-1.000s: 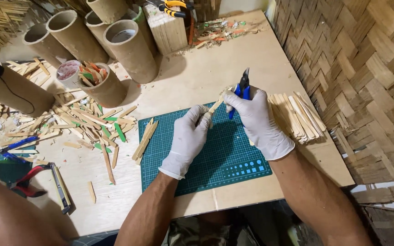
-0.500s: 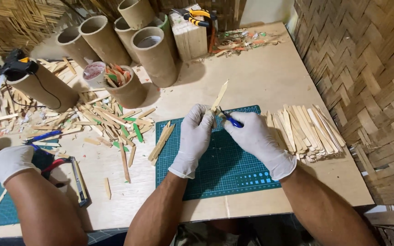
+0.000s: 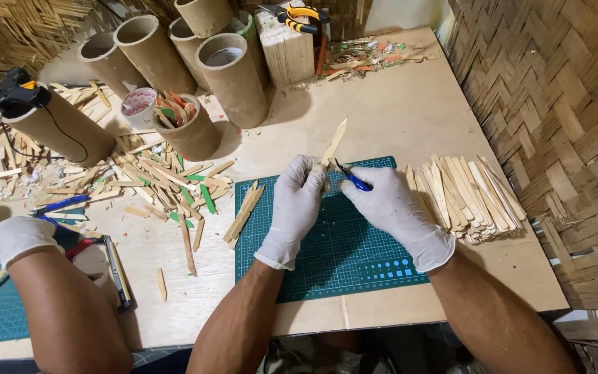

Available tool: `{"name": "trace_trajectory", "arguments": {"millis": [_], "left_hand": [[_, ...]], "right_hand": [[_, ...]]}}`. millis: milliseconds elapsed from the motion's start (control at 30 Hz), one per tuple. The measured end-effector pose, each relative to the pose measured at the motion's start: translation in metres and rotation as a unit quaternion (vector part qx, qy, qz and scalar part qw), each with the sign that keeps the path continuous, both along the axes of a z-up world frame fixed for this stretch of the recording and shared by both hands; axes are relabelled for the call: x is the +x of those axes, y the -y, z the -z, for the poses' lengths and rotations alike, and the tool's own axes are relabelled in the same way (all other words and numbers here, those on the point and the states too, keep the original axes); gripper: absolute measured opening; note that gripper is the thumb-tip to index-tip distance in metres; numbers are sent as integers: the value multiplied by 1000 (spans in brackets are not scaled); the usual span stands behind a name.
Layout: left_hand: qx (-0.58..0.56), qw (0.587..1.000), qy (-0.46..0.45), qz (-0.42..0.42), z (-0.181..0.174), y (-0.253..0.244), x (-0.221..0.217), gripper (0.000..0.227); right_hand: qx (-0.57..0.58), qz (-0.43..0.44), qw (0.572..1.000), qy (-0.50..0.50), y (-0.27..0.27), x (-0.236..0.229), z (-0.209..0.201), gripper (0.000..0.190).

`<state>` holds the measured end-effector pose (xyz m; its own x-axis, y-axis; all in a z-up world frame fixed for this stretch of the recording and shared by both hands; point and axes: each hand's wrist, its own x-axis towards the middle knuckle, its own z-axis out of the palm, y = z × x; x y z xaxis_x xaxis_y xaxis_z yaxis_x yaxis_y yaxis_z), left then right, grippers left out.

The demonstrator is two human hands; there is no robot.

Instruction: The person is using a pair of small cutters to precisely trim and shape a popsicle stick on a cutting mat for a craft project.

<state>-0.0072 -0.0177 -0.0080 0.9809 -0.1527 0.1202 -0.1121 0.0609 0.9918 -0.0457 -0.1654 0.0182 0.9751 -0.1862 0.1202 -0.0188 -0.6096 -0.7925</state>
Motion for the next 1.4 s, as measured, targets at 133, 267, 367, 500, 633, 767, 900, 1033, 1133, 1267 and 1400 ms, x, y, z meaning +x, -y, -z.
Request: {"name": "trace_trajectory", "arguments": {"millis": [133, 267, 367, 500, 633, 767, 900, 1033, 1133, 1267, 1400], "left_hand": [[3, 1000, 7, 0, 5, -2, 2, 16], [34, 999, 15, -8, 8, -1, 2, 12], [37, 999, 16, -10, 9, -2, 2, 12], [28, 999, 12, -9, 8, -1, 1, 11], [38, 999, 11, -9, 2, 0, -1, 13], [47, 999, 13, -4, 6, 0, -2, 12], [52, 998, 21, -8, 2, 2, -3, 12], [49, 998, 25, -12, 2, 6, -6, 11], [49, 999, 20, -14, 0, 7, -9, 12], [44, 999, 12, -13, 3, 5, -7, 12], [49, 999, 10, -13, 4, 5, -5, 11]], "right_hand": [[7, 0, 1000, 7, -1, -1, 1, 14], [-4, -6, 1000, 11, -3, 0, -3, 24], [-2, -11, 1000, 15, -2, 1, -2, 25], [-2, -15, 1000, 15, -2, 0, -2, 25], [1, -12, 1000, 9, -4, -3, -6, 20], [-12, -8, 1000, 3, -2, 0, 1, 20], [-24, 1, 1000, 5, 0, 2, 6, 20], [-36, 17, 999, 19, -1, 2, 9, 31], [-31, 23, 999, 17, -1, 1, 8, 29], [-34, 34, 998, 26, -4, 1, 12, 33], [-39, 34, 998, 43, -6, 4, 19, 38]]}}
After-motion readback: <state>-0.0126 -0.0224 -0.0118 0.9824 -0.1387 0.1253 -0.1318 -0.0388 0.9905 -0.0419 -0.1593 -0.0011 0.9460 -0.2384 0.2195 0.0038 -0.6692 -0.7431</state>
